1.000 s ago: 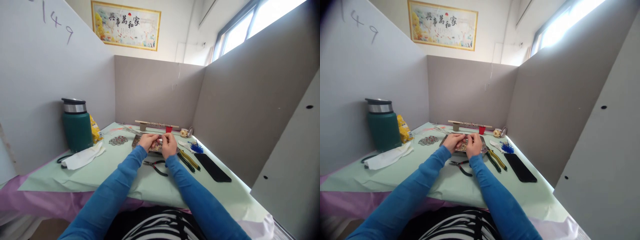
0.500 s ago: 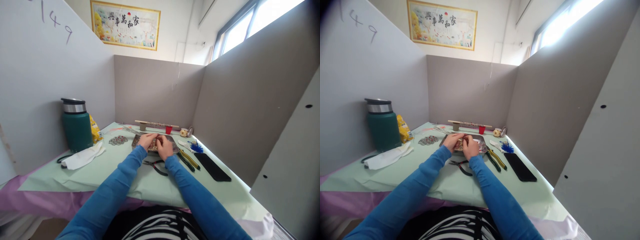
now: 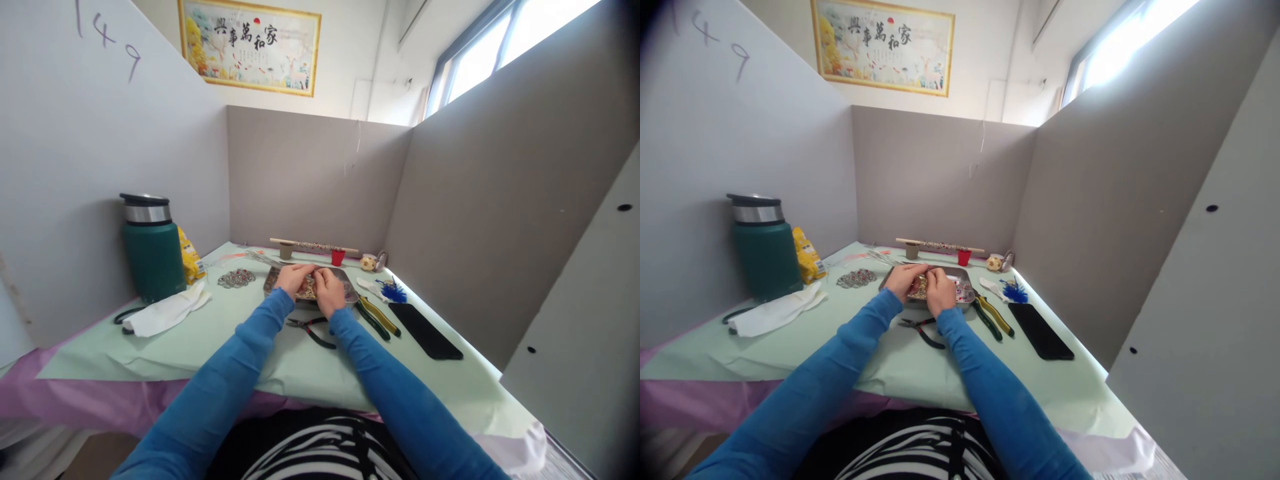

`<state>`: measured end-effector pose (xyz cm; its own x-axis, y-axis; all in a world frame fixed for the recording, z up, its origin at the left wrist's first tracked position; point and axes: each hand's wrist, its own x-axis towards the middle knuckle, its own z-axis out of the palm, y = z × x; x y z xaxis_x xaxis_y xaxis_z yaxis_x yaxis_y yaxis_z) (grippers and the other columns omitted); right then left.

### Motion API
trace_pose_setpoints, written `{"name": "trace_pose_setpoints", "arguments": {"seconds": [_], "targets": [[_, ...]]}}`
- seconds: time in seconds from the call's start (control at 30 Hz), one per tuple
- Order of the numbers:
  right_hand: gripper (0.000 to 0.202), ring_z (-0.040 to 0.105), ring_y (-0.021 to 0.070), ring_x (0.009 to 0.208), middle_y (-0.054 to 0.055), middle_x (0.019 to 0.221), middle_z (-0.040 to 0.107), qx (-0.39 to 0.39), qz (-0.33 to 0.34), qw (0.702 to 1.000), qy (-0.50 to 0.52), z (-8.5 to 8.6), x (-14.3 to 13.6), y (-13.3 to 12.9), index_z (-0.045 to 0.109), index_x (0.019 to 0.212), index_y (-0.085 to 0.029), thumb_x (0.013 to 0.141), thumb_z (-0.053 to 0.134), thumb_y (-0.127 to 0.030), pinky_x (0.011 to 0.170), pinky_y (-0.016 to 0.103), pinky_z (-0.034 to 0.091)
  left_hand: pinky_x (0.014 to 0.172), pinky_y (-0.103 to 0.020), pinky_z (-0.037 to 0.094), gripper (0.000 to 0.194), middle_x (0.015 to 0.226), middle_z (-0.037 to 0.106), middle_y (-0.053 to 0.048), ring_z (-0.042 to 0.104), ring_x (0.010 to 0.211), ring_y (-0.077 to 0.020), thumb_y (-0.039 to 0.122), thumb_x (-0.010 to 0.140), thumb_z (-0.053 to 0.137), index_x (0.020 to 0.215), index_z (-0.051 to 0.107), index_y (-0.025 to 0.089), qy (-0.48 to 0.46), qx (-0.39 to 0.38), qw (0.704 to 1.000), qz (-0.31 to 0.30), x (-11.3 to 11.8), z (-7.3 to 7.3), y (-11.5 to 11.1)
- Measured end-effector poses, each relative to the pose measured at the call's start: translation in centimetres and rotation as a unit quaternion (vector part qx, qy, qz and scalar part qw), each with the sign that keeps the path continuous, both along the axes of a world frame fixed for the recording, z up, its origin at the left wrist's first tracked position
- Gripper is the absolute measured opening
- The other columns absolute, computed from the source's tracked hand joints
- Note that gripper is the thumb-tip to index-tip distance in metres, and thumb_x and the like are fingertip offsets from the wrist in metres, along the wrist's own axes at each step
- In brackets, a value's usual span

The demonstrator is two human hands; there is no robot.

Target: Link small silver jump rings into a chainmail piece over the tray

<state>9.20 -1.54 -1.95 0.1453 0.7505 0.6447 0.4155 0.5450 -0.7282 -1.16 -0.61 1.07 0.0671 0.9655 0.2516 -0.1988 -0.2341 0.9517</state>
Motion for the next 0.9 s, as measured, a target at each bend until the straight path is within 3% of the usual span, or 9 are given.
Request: {"name": "trace_pose_setpoints", "arguments": {"seconds": [0.07,0.17,0.3,0.37,0.43,0.53,0.63,0.73,0.9], "targets": [[0.023,0.040,0.0107,0.044,-0.005,0.046,0.046,-0.026,0.070,0.994,0.082,0.2,-0.1,-0.1,0.049,0.068,-0.021,0.080,0.045,-0.040,0.046,0.023,0.032,0.034,-0.020,0.017,0.027,0.035,0.040,0.004,0.032,0.032,-0.0058,0.032,0.066,0.067,0.076,0.067,0.006,-0.017,0.013,1.000,-0.012,0.0,0.0,0.0],[0.025,0.028,0.0068,0.036,-0.009,0.042,0.037,-0.066,0.199,0.957,0.201,0.6,-0.3,-0.5,0.045,0.068,-0.021,0.077,0.050,-0.043,0.038,0.020,0.023,0.035,-0.019,0.017,0.030,0.040,0.041,0.004,0.031,0.035,-0.0043,0.031,0.064,0.069,0.079,0.068,0.006,-0.055,0.022,0.997,-0.056,-0.2,0.0,0.0],[0.031,0.022,0.0047,0.033,-0.010,0.043,0.033,-0.096,0.301,0.911,0.265,1.0,-0.5,-1.1,0.040,0.068,-0.021,0.074,0.055,-0.048,0.035,0.019,0.020,0.036,-0.017,0.020,0.030,0.051,0.048,0.000,0.035,0.042,-0.0040,0.029,0.063,0.071,0.082,0.069,0.007,-0.100,0.006,0.985,-0.140,-0.5,0.0,0.2],[0.032,0.024,0.0049,0.033,-0.010,0.044,0.034,-0.093,0.297,0.914,0.259,1.0,-0.5,-1.2,0.040,0.068,-0.022,0.074,0.054,-0.050,0.036,0.020,0.023,0.036,-0.017,0.021,0.031,0.051,0.047,0.001,0.036,0.042,-0.0043,0.030,0.064,0.071,0.084,0.069,0.007,-0.103,0.001,0.982,-0.157,-0.6,0.0,0.4],[0.031,0.029,0.0062,0.034,-0.009,0.045,0.038,-0.084,0.260,0.936,0.223,0.9,-0.4,-1.2,0.042,0.069,-0.022,0.077,0.051,-0.051,0.036,0.021,0.026,0.036,-0.018,0.021,0.034,0.046,0.043,0.003,0.036,0.040,-0.0046,0.033,0.064,0.071,0.086,0.068,0.007,-0.089,0.014,0.985,-0.149,-0.7,-0.1,0.7],[0.031,0.043,0.0101,0.042,-0.004,0.053,0.051,-0.046,0.148,0.979,0.132,0.7,0.0,-0.9,0.050,0.074,-0.021,0.080,0.046,-0.051,0.043,0.023,0.035,0.036,-0.019,0.022,0.038,0.041,0.041,0.005,0.036,0.037,-0.0050,0.037,0.064,0.071,0.087,0.067,0.007,-0.053,0.037,0.992,-0.104,-0.8,-0.2,0.9],[0.029,0.054,0.0134,0.063,0.001,0.074,0.061,0.021,0.054,0.993,0.102,0.6,0.7,-0.3,0.057,0.085,-0.020,0.078,0.050,-0.047,0.056,0.024,0.043,0.035,-0.019,0.026,0.033,0.042,0.045,0.004,0.040,0.037,-0.0060,0.036,0.063,0.072,0.080,0.066,0.008,-0.032,0.030,0.996,-0.077,-0.8,-0.1,0.7],[0.028,0.055,0.0136,0.069,0.002,0.081,0.062,0.039,0.067,0.989,0.127,0.6,1.1,0.3,0.057,0.087,-0.019,0.075,0.055,-0.044,0.059,0.024,0.044,0.036,-0.019,0.031,0.030,0.047,0.052,0.001,0.047,0.040,-0.0081,0.035,0.063,0.072,0.075,0.064,0.009,-0.027,0.028,0.995,-0.090,-0.7,0.1,0.2],[0.025,0.049,0.0110,0.057,-0.002,0.066,0.057,0.021,0.086,0.982,0.169,0.8,1.2,0.5,0.056,0.078,-0.018,0.071,0.058,-0.042,0.052,0.023,0.041,0.037,-0.020,0.034,0.029,0.044,0.053,-0.001,0.048,0.038,-0.0094,0.035,0.066,0.070,0.073,0.064,0.008,0.010,0.039,0.996,-0.075,-0.4,0.3,-0.3]]}}
